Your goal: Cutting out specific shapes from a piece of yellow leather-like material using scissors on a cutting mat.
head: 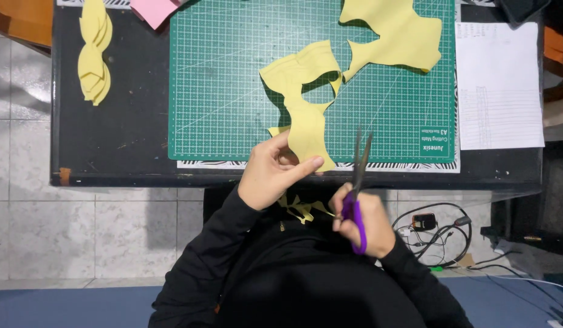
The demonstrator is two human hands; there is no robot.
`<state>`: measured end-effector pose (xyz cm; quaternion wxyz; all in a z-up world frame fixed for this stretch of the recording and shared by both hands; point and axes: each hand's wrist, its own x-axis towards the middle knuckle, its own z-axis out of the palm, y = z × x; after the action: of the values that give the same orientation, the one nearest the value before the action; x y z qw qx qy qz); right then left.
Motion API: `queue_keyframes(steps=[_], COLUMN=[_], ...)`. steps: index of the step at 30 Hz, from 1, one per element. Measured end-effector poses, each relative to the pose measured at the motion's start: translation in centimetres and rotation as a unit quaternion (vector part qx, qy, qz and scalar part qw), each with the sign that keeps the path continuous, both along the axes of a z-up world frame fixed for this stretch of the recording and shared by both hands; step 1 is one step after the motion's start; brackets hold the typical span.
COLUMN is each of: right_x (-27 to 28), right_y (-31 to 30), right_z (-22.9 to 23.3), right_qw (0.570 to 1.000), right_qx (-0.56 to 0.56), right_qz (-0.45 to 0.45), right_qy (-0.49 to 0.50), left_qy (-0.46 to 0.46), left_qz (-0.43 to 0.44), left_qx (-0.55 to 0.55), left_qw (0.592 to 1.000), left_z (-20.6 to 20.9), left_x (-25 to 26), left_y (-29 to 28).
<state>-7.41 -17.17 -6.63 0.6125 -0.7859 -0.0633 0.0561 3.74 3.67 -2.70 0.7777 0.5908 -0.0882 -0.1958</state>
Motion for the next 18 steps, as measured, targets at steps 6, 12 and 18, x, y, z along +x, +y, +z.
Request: queue_keyframes(steps=[6,12,18], right_x=[-0.8,0.3,0.8], right_y=[1.1,1.8,2.2], right_z=[0.5,0.8,1.0], right_qw=[0.994,0.996,0.997], right_qx=[-0.049,-0.049,-0.034], right_qz=[0.085,0.068,0.067], right_qy=[0.040,0.018,0.011], left_qy=[-0.021,-0.034,-0.036], left_qz=[0.017,0.051,0.068], left_qx=[0.011,0.024,0.027], left_qw=[1.000,0.998,0.997], left_z=[0.7,2.1,2.2], left_x=[-0.2,-0.9,-1.3], left_y=[-0.6,-1.1,-1.4])
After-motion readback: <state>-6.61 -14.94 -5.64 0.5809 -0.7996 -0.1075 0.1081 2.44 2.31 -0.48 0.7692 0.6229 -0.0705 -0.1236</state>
